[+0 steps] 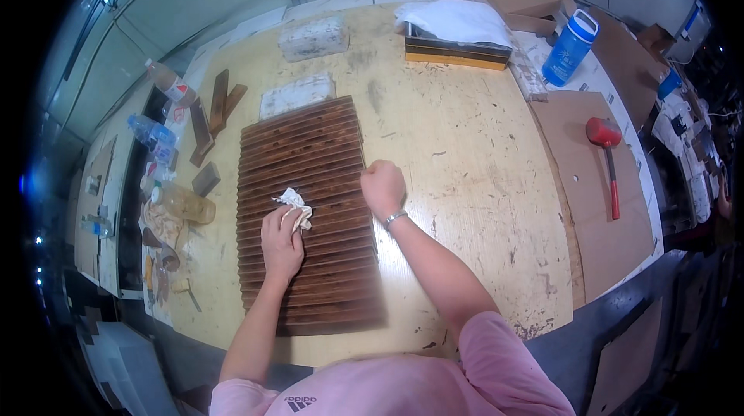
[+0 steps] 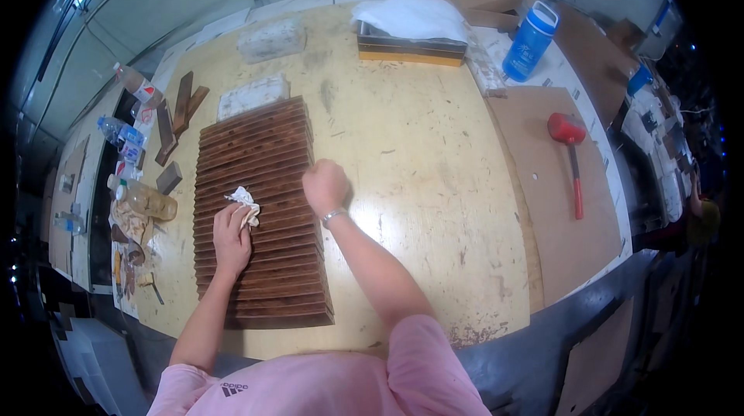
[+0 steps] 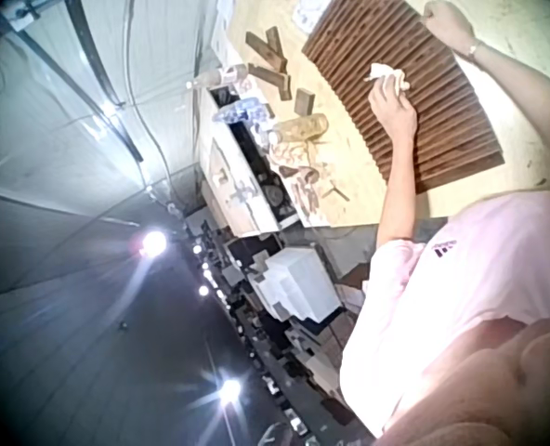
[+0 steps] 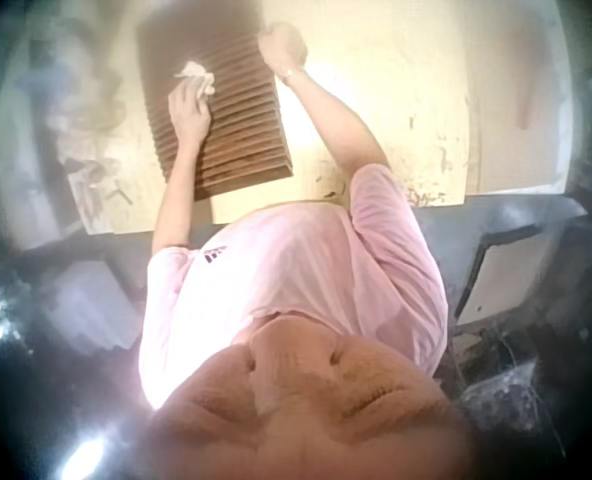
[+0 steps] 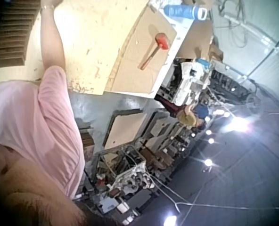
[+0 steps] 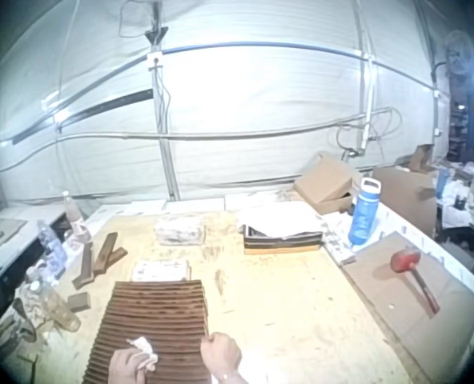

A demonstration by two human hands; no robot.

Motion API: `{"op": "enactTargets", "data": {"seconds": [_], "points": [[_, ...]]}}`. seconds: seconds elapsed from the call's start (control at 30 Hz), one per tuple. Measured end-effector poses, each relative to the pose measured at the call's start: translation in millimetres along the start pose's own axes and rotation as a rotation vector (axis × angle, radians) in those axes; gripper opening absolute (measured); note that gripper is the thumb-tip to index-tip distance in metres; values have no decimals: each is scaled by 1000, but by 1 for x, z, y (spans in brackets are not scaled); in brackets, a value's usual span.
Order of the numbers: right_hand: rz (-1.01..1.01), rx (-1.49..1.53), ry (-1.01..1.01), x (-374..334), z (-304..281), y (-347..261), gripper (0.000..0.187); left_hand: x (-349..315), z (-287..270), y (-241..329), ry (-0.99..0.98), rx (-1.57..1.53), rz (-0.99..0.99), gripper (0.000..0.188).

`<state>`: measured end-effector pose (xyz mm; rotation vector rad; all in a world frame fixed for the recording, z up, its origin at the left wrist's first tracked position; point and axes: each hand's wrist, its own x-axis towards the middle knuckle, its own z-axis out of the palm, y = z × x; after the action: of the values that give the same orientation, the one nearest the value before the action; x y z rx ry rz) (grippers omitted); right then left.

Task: The person cleans and wipes down a small wooden louvered shutter by hand using a cloth and a sponge, applying a liquid from a container, and then checks the gaps with a tool.

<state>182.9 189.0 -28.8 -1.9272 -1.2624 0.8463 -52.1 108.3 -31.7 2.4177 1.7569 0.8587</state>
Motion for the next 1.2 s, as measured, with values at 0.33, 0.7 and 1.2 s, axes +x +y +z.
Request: {"op": "enactTargets", "data": {"seconds": [0.33, 0.7, 1.2], "points": [[-83, 9, 65, 4, 5, 17, 18, 1, -2, 2, 10, -3, 5, 44], [-78, -161, 317, -14, -84, 95, 10, -1, -3, -1, 11, 19, -3, 41], [-604, -191, 108, -7, 22, -13, 76, 103, 46, 30, -155, -240, 221, 39]]}}
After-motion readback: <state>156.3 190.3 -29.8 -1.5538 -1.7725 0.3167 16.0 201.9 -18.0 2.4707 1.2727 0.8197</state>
